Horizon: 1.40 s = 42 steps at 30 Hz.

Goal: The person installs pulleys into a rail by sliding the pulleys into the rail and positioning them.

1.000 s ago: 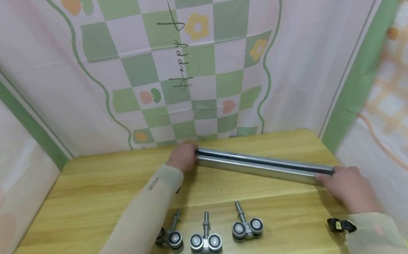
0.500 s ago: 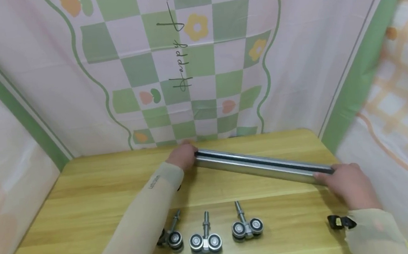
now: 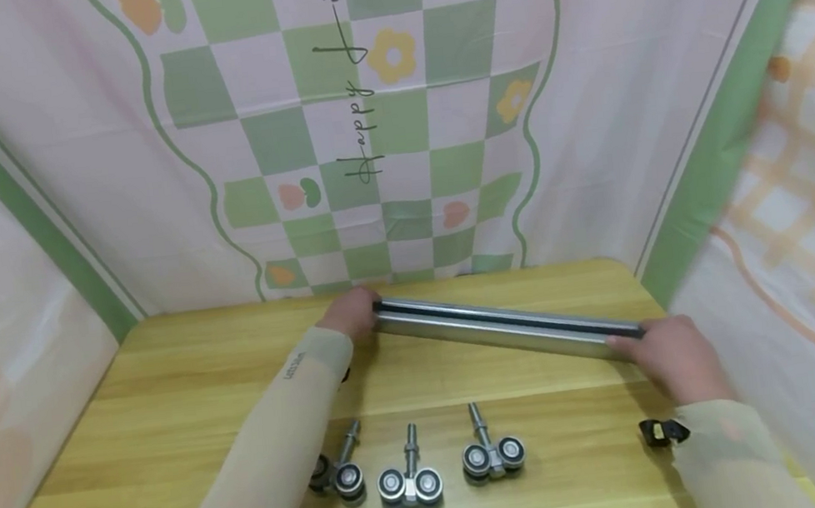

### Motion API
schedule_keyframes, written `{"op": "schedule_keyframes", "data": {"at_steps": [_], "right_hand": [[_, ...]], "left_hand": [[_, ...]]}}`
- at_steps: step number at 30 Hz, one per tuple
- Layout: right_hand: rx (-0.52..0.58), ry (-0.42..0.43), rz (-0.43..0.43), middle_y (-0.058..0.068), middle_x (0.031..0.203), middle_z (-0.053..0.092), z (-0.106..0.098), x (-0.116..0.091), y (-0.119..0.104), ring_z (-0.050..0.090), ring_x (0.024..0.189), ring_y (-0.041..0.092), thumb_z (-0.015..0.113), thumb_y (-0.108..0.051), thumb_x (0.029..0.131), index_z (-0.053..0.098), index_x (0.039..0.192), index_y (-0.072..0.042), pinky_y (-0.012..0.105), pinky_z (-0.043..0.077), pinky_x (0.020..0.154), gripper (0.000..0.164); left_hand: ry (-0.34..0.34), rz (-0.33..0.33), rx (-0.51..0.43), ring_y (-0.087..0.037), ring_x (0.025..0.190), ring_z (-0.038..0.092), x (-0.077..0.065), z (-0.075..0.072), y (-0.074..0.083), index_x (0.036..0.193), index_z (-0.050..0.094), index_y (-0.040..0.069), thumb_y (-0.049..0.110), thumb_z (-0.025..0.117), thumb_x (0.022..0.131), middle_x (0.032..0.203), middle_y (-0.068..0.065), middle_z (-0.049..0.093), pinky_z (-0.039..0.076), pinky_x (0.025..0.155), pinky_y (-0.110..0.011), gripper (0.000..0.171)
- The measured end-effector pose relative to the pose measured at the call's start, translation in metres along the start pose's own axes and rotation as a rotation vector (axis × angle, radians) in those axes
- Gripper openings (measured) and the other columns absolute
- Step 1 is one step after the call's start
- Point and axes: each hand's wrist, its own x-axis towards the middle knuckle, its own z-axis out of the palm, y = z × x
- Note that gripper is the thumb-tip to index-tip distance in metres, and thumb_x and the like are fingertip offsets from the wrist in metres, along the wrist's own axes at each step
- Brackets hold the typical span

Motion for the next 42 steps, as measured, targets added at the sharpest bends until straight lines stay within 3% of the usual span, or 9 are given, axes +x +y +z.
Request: {"op": "schedule_keyframes", "data": {"at_steps": [6, 10, 16, 22, 28, 42], "right_hand": [[0.004, 0.002, -0.019, 0.034, 0.099, 0.063, 0.005, 0.009, -0.005, 0.058, 0.085, 0.044, 0.062, -0.067, 0.087, 0.069, 0.104, 0.008, 0.058, 0.047, 0.069, 0.077], [-0.018, -0.002, -0.039, 0.030, 0.093, 0.066, 0.006, 0.013, -0.012, 0.059, 0.082, 0.042, 0.063, -0.066, 0.087, 0.070, 0.101, 0.007, 0.057, 0.047, 0.068, 0.075], [-0.036, 0.019, -0.073, 0.018, 0.078, 0.065, 0.008, 0.018, -0.024, 0.057, 0.073, 0.036, 0.066, -0.061, 0.087, 0.071, 0.085, 0.002, 0.053, 0.046, 0.065, 0.063], [-0.037, 0.005, -0.079, 0.015, 0.077, 0.062, 0.011, 0.024, -0.034, 0.055, 0.075, 0.035, 0.066, -0.062, 0.086, 0.067, 0.077, -0.005, 0.051, 0.045, 0.063, 0.058], [-0.040, -0.016, -0.077, 0.019, 0.082, 0.062, 0.015, 0.030, -0.043, 0.054, 0.081, 0.037, 0.066, -0.065, 0.085, 0.070, 0.083, -0.002, 0.052, 0.045, 0.065, 0.063], [-0.078, -0.040, -0.096, 0.028, 0.095, 0.063, 0.021, 0.036, -0.070, 0.055, 0.088, 0.039, 0.065, -0.067, 0.084, 0.069, 0.100, 0.008, 0.058, 0.048, 0.074, 0.077]], "left_hand": [[0.024, -0.008, 0.006, -0.030, 0.119, 0.057, 0.001, -0.001, -0.012, 0.131, 0.062, 0.004, 0.004, 0.061, 0.094, 0.129, -0.013, 0.063, 0.044, 0.104, -0.043, 0.037], [0.023, 0.004, 0.032, -0.031, 0.119, 0.057, -0.001, -0.002, -0.020, 0.133, 0.061, 0.003, 0.006, 0.062, 0.095, 0.130, -0.014, 0.062, 0.044, 0.104, -0.043, 0.038], [0.022, 0.006, 0.001, -0.033, 0.120, 0.056, -0.006, -0.007, -0.033, 0.134, 0.059, 0.002, 0.009, 0.063, 0.095, 0.131, -0.016, 0.061, 0.043, 0.104, -0.045, 0.040], [0.012, -0.015, -0.021, -0.036, 0.124, 0.053, -0.014, -0.013, -0.041, 0.137, 0.056, 0.001, 0.009, 0.061, 0.096, 0.135, -0.019, 0.058, 0.041, 0.106, -0.048, 0.042], [0.020, -0.029, -0.045, -0.037, 0.128, 0.049, -0.022, -0.016, -0.052, 0.138, 0.056, 0.002, 0.009, 0.061, 0.096, 0.138, -0.020, 0.055, 0.038, 0.108, -0.050, 0.043], [0.037, 0.009, -0.085, -0.040, 0.128, 0.048, -0.039, -0.022, -0.083, 0.134, 0.056, -0.001, 0.007, 0.062, 0.094, 0.137, -0.022, 0.054, 0.036, 0.109, -0.053, 0.042]]}}
